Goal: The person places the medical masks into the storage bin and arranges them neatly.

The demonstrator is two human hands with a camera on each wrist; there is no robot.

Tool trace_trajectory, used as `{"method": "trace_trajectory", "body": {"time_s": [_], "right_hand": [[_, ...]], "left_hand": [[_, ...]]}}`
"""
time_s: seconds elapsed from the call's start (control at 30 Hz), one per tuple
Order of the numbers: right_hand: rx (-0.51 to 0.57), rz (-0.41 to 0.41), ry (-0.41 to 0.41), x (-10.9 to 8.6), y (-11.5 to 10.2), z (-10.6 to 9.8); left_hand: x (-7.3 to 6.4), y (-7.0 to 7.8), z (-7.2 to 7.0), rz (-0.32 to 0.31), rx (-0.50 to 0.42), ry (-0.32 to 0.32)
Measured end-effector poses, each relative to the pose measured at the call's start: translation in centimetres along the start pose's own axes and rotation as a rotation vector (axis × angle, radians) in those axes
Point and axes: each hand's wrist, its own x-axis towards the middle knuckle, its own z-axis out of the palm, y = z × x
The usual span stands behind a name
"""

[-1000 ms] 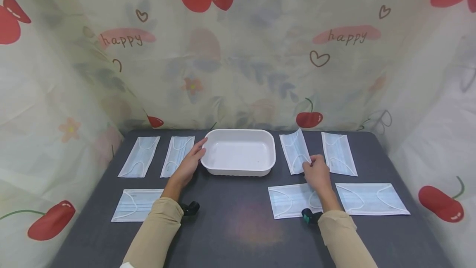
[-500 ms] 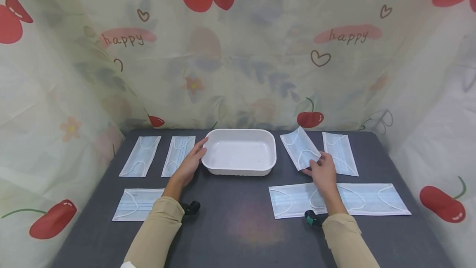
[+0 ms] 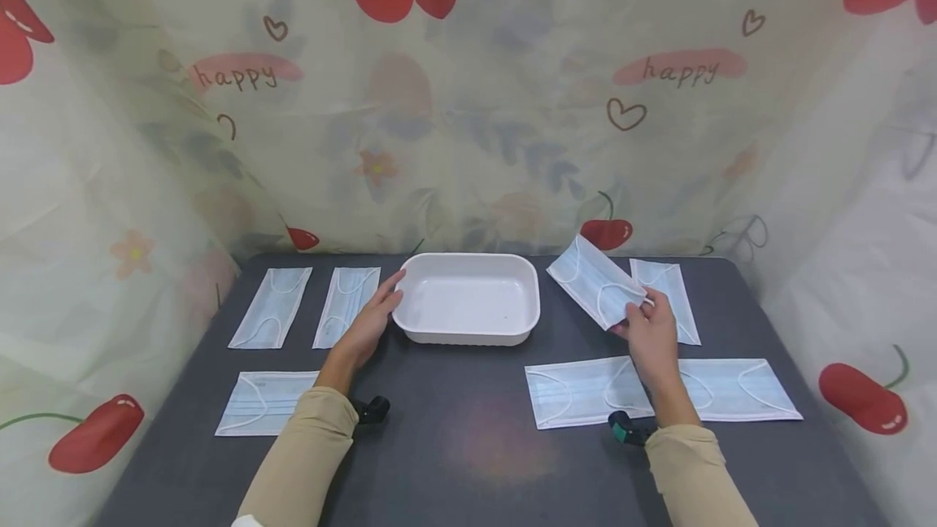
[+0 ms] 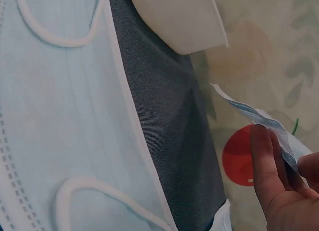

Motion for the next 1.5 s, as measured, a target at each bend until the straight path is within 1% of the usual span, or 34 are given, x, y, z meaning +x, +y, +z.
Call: {"method": "trace_trajectory", "body": {"time_s": [0.23, 0.43, 0.63, 0.7, 0.93, 1.07, 1.2, 1.3, 1.5], "right_hand": [[0.077, -0.028, 0.016, -0.4, -2.0, -0.5], [0.086, -0.059, 0.037, -0.6, -3.6, -0.7], [0.074, -0.046, 0.034, -0.7, -5.2, -0.6], [0.088, -0.051, 0.02, -0.6, -5.7, -0.4], [0.252, -0.084, -0.081, -0.5, -6.9, 0.1], [0.249, -0.112, -0.137, -0.4, -7.4, 0.5], [0.284, -0.149, -0.173, -0.4, -8.0, 1.2], [0.288, -0.154, -0.187, -0.2, -8.5, 1.9], [0.166, -0.129, -0.203, -0.1, -9.2, 3.0]], "left_hand": [[0.1, 0.0, 0.0, 0.003, -0.007, -0.015], [0.1, 0.2, 0.1, -0.005, -0.014, -0.018], [0.2, 0.2, 0.1, -0.017, -0.016, -0.015], [0.2, 0.2, 0.1, -0.021, -0.017, -0.014], [0.1, 0.2, 0.0, -0.012, -0.025, -0.016], [0.0, 0.2, -0.1, -0.021, -0.023, -0.019], [-0.1, 0.1, -0.1, -0.028, -0.022, -0.016], [0.0, 0.0, -0.2, -0.012, -0.027, -0.016], [0.1, -0.2, -0.2, -0.003, -0.032, -0.018]]}}
